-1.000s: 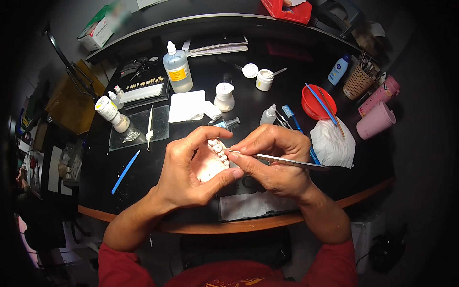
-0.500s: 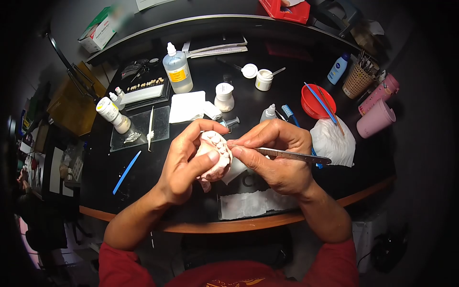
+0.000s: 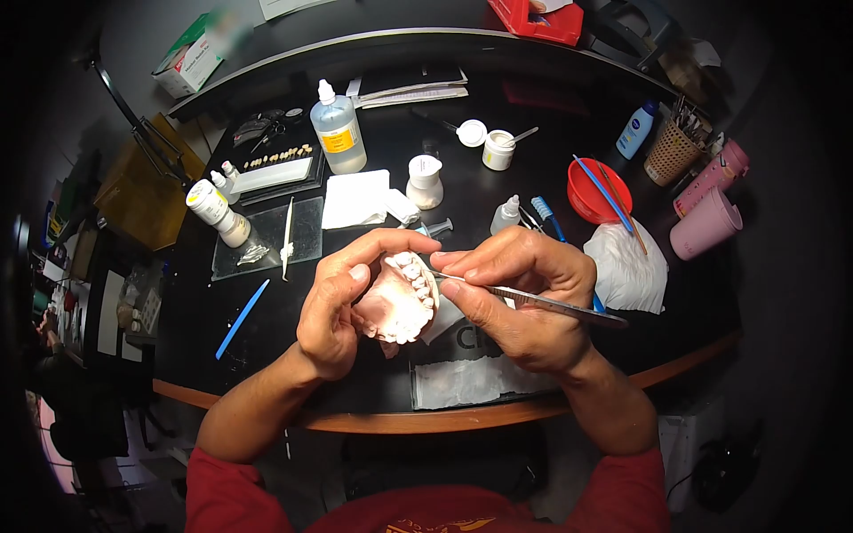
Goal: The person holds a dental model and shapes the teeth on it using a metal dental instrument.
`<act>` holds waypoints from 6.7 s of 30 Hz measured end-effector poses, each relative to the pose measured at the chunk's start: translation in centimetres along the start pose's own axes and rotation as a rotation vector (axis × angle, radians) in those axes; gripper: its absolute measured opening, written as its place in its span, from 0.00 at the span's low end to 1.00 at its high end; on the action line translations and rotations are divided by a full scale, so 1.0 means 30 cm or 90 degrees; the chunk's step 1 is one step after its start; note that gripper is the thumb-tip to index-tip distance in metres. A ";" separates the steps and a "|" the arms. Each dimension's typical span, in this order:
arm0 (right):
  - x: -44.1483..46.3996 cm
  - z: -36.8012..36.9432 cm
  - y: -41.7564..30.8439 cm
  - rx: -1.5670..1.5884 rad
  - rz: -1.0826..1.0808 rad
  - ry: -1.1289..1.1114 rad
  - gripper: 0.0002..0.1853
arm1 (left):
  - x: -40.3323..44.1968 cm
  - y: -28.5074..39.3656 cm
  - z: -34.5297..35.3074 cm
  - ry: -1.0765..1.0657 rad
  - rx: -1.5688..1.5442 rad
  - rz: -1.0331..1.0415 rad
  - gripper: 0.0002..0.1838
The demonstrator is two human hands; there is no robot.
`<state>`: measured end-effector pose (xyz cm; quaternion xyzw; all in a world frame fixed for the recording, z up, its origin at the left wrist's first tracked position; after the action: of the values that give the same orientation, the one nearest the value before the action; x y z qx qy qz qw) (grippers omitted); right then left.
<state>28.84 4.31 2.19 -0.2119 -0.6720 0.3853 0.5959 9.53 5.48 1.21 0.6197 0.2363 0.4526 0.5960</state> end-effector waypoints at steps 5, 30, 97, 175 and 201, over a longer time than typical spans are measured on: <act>0.001 0.011 -0.009 0.016 -0.005 -0.016 0.11 | -0.009 -0.006 -0.006 -0.007 0.046 0.036 0.37; -0.003 0.044 -0.081 -0.250 -0.197 -0.045 0.15 | -0.001 -0.026 -0.022 0.101 -0.103 -0.008 0.37; -0.100 0.329 -0.387 0.211 -0.116 -0.111 0.08 | 0.057 0.035 -0.265 0.368 0.357 0.252 0.09; 0.047 0.031 0.047 -0.506 -0.096 0.038 0.06 | 0.034 0.121 -0.109 -0.161 0.565 0.053 0.32; 0.010 -0.009 0.082 -0.153 0.142 0.158 0.47 | -0.015 -0.127 -0.125 0.115 -0.381 -0.122 0.37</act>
<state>28.62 6.12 0.48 -0.4004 -0.6072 0.3367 0.5980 7.10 7.75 -3.00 0.3495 0.2021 0.4969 0.7682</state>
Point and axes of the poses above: each hand's wrist, its own x-axis towards the middle knuckle, its own z-axis out of the palm, y = z × x, the point moved 4 cm from there along x, towards the middle knuckle
